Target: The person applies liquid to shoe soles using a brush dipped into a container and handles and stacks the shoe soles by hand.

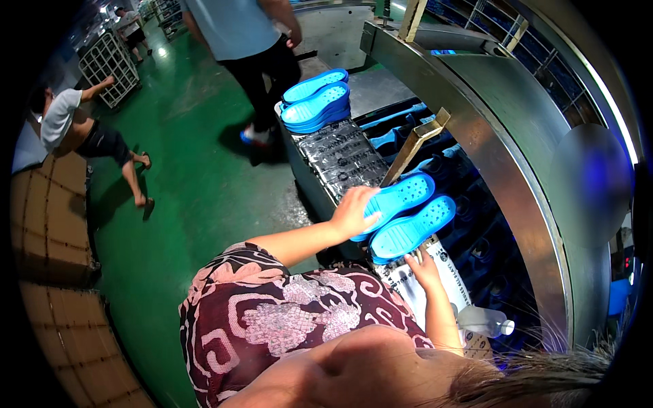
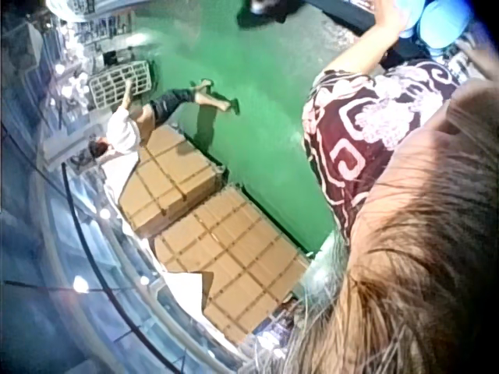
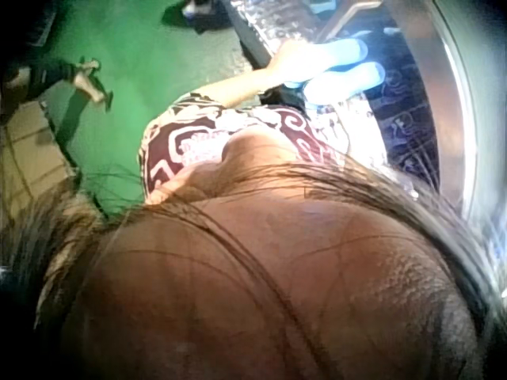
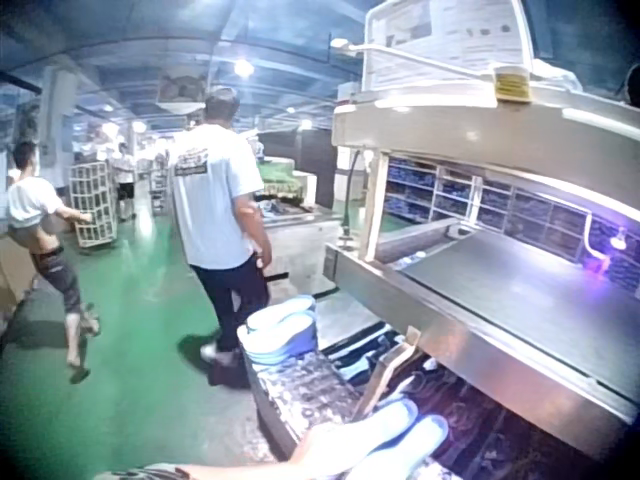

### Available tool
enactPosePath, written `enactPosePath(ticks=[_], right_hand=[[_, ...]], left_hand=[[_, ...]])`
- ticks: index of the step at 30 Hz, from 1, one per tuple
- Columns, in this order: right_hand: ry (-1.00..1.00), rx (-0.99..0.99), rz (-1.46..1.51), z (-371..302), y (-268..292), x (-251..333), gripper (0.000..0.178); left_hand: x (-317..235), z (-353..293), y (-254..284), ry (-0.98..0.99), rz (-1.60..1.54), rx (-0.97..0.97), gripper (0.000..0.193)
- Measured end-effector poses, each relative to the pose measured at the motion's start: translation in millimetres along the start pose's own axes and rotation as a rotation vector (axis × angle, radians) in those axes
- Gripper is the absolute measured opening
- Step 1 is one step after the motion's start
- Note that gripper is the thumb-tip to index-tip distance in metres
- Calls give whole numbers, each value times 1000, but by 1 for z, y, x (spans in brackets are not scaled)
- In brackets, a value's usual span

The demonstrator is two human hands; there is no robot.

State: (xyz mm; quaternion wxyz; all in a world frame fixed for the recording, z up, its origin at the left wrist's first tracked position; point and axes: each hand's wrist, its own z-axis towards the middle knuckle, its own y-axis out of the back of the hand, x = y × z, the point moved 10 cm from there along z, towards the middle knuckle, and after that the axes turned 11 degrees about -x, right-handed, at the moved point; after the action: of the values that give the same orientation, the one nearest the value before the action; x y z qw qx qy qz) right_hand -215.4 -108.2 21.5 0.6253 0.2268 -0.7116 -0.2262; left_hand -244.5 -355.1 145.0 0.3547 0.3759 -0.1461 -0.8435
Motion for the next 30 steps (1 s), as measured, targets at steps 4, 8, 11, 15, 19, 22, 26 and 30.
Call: enactPosePath(ticks=[4,8,11,15,19,22,26,30], right_hand=[[123,-105,-23,-33,49,37,30],[217,-463,343,-67,105,23,26],[103,-598,539,-114,146,20,34],[15,-853,972,-157,164,-63,53],[-141,-848,1179,-174,135,-150,66],[-196,-859,1268,-191,127,-182,63],[-226,-904,1217,-194,127,-190,45],[-203,-974,972,-196,139,-175,37]], left_hand=[[-29,-43,-63,23,-3,576,38],[-22,-55,-91,60,152,614,19],[-18,-58,-83,24,211,487,16],[-16,-47,-103,-99,303,496,26],[-8,-49,-125,-142,430,470,33],[-9,-54,-140,-183,453,456,27],[-13,-49,-148,-215,499,503,20],[-14,-43,-137,-214,465,528,22]])
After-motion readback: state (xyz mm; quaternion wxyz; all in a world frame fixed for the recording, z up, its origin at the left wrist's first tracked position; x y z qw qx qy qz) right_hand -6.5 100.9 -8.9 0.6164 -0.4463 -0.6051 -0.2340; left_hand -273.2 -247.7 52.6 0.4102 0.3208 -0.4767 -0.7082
